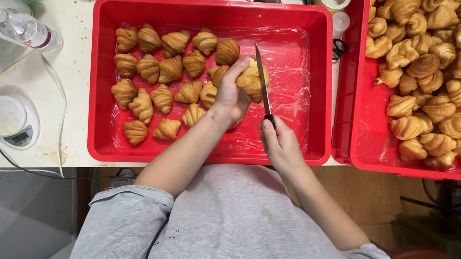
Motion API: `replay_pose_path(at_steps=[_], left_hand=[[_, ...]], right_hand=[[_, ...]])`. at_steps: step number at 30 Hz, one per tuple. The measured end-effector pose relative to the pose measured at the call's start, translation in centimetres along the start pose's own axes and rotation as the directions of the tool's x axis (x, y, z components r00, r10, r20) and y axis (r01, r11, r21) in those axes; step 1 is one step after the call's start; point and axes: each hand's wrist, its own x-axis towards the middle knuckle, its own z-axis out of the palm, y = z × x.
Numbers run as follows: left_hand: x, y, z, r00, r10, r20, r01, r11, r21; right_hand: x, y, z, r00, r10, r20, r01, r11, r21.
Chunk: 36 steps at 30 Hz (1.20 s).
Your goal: The person uses a knife to slice croissants in half horizontally. They pick up each croissant from a red tray, cut it, and place the halves into another red tray. The process is repeated for multiple croissants.
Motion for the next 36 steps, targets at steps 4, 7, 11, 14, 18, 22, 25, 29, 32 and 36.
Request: replay_pose_path(at_steps=[4, 7, 11, 14, 18, 22, 25, 29, 32, 36], left_hand=[[0.3, -0.4, 0.0, 0.999, 0.050, 0.003, -0.050, 0.998, -0.022], [0.5, 0.3, -0.2, 0.998, 0.057, -0.035, -0.059, 0.996, -0.061], [0.1, 0.7, -0.2, 0.991, 0.134, -0.011, -0.134, 0.991, 0.001], [-0.1, 0.8, 0.2, 0.992, 0.129, 0.013, -0.129, 0.992, -0.005], [0.1, 1.5, 0.2, 0.991, 0.131, -0.023, -0.132, 0.991, -0.024], [0.2, 1.3, 0.2, 0.989, 0.146, 0.006, -0.146, 0.989, -0.011], [0.0, 0.4, 0.0, 0.987, 0.148, 0.060, -0.148, 0.989, -0.007], [0.3, 0.9, -0.2, 0.980, 0.173, 0.100, -0.172, 0.985, -0.020], [0.4, 1.2, -0.3, 0.988, 0.142, 0.057, -0.142, 0.990, 0.005], [0.5, 1.0, -0.3, 0.989, 0.129, 0.068, -0.130, 0.992, 0.004]], right_hand=[[0.4, -0.1, 0.1, 1.000, 0.002, -0.015, -0.002, 1.000, 0.031], [0.0, -0.2, 0.5, 0.998, -0.058, -0.030, 0.056, 0.995, -0.083], [0.1, 0.0, 0.7, 0.999, -0.038, -0.037, 0.032, 0.988, -0.148], [0.9, 0.3, 0.7, 0.999, -0.029, -0.022, 0.027, 0.993, -0.112], [0.7, 0.8, 1.0, 1.000, -0.019, 0.012, 0.020, 1.000, -0.001], [1.2, 0.5, 1.0, 0.996, -0.094, 0.002, 0.093, 0.990, -0.105], [1.5, 0.7, 0.8, 0.999, -0.041, 0.013, 0.041, 0.998, -0.038], [1.8, 0.9, 1.1, 0.999, -0.023, 0.025, 0.024, 0.999, -0.022], [1.9, 1.2, 1.4, 0.996, -0.043, 0.073, 0.040, 0.998, 0.051], [2.6, 1.0, 1.3, 0.996, -0.058, 0.068, 0.056, 0.998, 0.029]])
